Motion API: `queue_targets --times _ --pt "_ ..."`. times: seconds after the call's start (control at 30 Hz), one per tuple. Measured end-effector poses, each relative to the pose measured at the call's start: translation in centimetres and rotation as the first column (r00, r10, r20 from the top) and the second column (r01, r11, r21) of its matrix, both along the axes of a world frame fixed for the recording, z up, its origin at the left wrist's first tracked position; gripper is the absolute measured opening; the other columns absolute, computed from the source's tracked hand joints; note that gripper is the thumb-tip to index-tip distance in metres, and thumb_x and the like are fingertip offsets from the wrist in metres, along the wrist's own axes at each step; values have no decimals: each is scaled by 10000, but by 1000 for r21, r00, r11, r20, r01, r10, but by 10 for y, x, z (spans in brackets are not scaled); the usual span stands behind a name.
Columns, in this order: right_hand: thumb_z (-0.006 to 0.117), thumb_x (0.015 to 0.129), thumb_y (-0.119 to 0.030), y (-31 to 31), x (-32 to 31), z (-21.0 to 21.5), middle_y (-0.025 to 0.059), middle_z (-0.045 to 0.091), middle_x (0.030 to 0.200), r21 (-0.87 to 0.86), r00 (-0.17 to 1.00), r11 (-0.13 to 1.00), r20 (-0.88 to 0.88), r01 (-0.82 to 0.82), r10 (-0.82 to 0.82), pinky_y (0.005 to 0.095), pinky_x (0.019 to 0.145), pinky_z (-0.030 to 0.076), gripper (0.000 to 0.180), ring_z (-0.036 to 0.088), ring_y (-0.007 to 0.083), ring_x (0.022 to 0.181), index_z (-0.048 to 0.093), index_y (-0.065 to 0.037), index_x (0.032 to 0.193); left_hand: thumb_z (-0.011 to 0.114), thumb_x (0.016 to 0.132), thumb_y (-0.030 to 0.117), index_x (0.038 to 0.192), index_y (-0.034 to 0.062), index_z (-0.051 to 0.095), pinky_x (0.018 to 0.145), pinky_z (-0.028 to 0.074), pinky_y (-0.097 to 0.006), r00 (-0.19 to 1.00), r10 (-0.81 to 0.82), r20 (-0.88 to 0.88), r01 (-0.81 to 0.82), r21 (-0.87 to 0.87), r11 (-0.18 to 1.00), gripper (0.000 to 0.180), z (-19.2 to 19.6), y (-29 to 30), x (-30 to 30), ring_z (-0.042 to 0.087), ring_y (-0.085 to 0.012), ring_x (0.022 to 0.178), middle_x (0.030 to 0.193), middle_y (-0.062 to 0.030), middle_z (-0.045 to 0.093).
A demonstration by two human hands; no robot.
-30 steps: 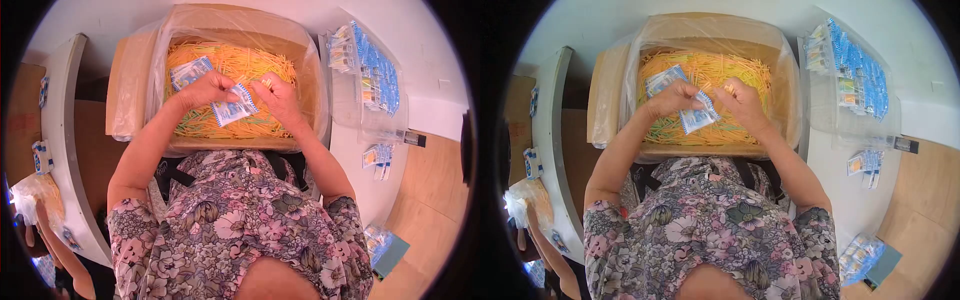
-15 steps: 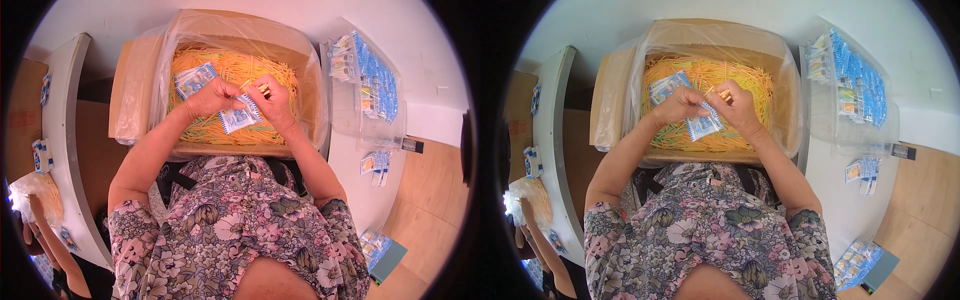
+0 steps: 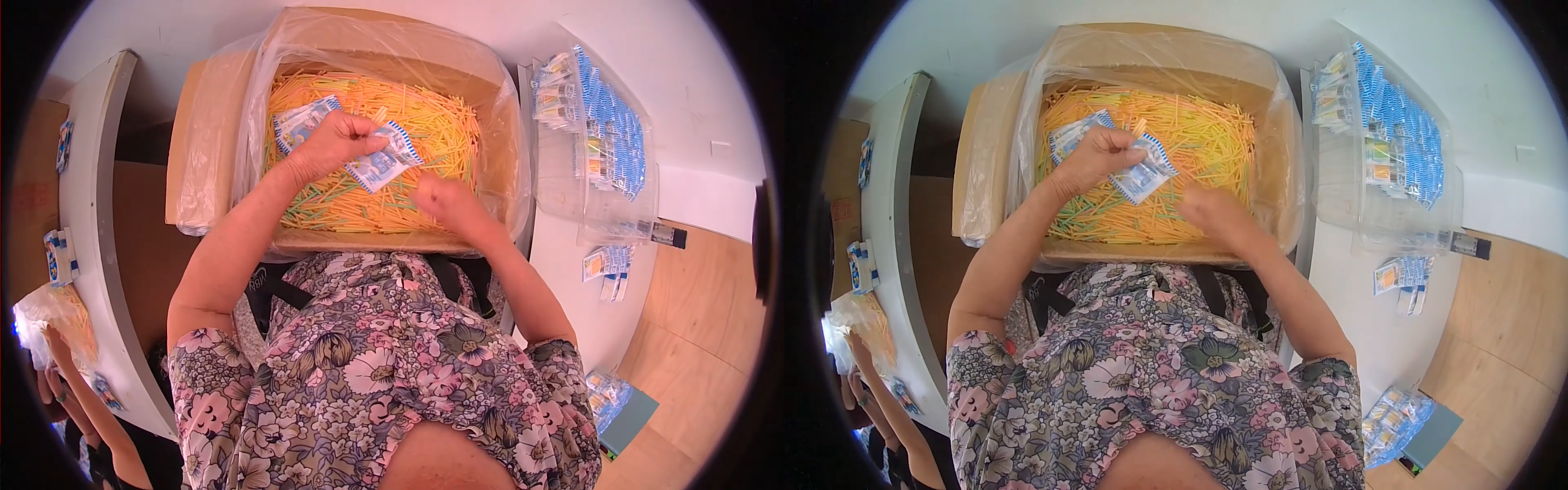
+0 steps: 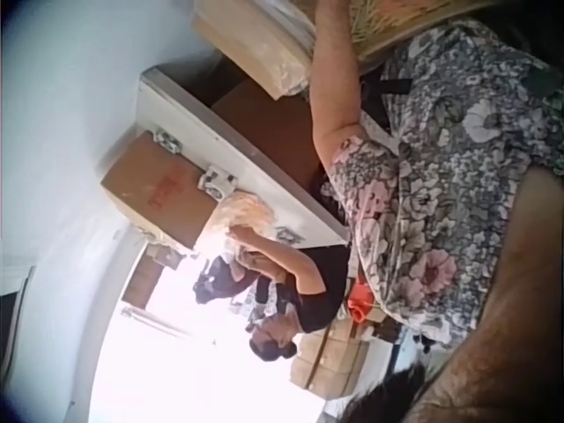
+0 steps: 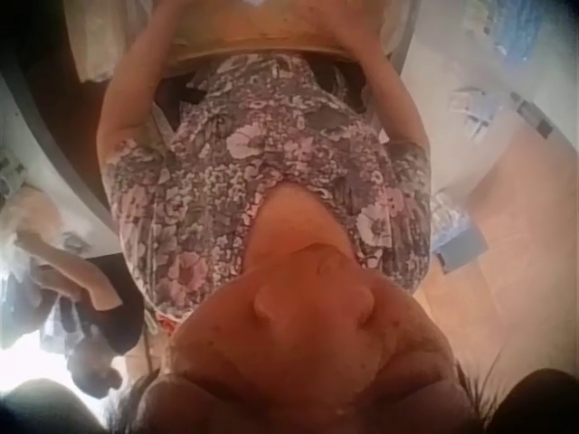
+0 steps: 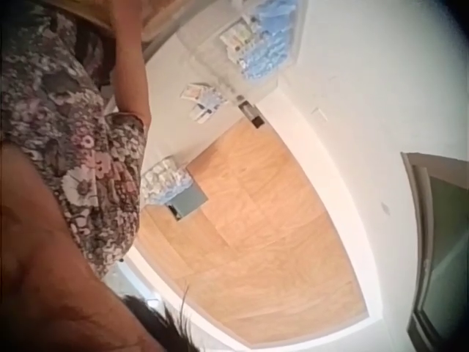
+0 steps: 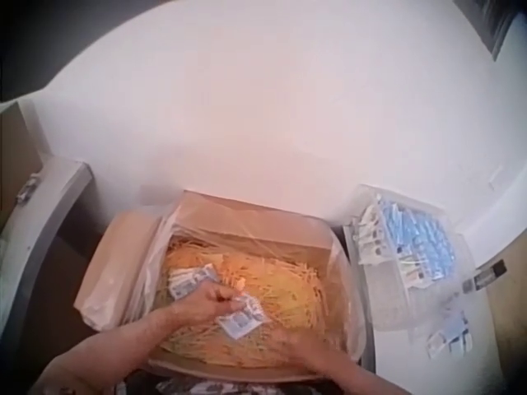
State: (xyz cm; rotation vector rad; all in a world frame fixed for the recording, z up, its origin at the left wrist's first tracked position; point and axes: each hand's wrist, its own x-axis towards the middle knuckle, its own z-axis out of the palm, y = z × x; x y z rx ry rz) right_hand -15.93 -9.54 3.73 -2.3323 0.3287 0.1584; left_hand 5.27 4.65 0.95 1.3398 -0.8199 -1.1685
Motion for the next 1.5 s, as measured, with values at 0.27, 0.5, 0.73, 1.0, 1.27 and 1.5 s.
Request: queue_targets --times 0.27,0.5,0.73,1.0,1.27,1.5 --pt "577 904 -203 -2 35 51 -29 511 651 459 874 801 100 384 -476 230 456 345 203 450 55 529 516 -60 773 725 786 94 874 11 712 649 447 -209 995 38 -94 -41 -32 999 122 1 1 1 541 -44 694 740 14 650" --pt "631 879 -272 -4 67 48 -61 491 620 740 868 566 -51 365 -493 178 374 223 203 370 1 451 548 -89 852 691 799 51 890 -2 703 724 465 -233 998 -45 -43 44 -29 999 106 10 0 -1 571 -68 769 839 -13 669" --pt "640 869 -293 -21 72 47 -80 456 584 471 900 823 125 318 -419 182 375 215 238 325 -5 437 563 -88 775 690 800 56 913 -14 700 747 477 -241 994 -104 17 104 -31 994 133 8 1 1 585 -80 794 847 -26 672" --pt "635 862 -281 -11 78 59 -43 466 589 140 944 949 138 281 -300 244 471 327 319 397 32 565 513 -38 696 697 803 80 927 -3 706 728 475 -228 997 -81 1 81 7 997 149 7 0 0 576 -61 762 821 -16 679" --pt "665 839 -294 8 87 66 65 503 580 -49 924 979 342 197 -169 281 497 376 330 428 88 529 520 -12 749 670 836 92 917 2 702 714 463 -230 992 -56 -112 47 -77 996 125 -3 -1 4 551 -49 753 800 2 663" --pt "725 785 -221 4 78 60 22 453 541 189 912 979 382 78 -146 264 465 350 240 384 124 489 607 -33 874 639 857 75 894 -1 693 702 462 -241 993 -65 -94 60 -50 997 101 1 1 6 533 -43 752 781 17 641"
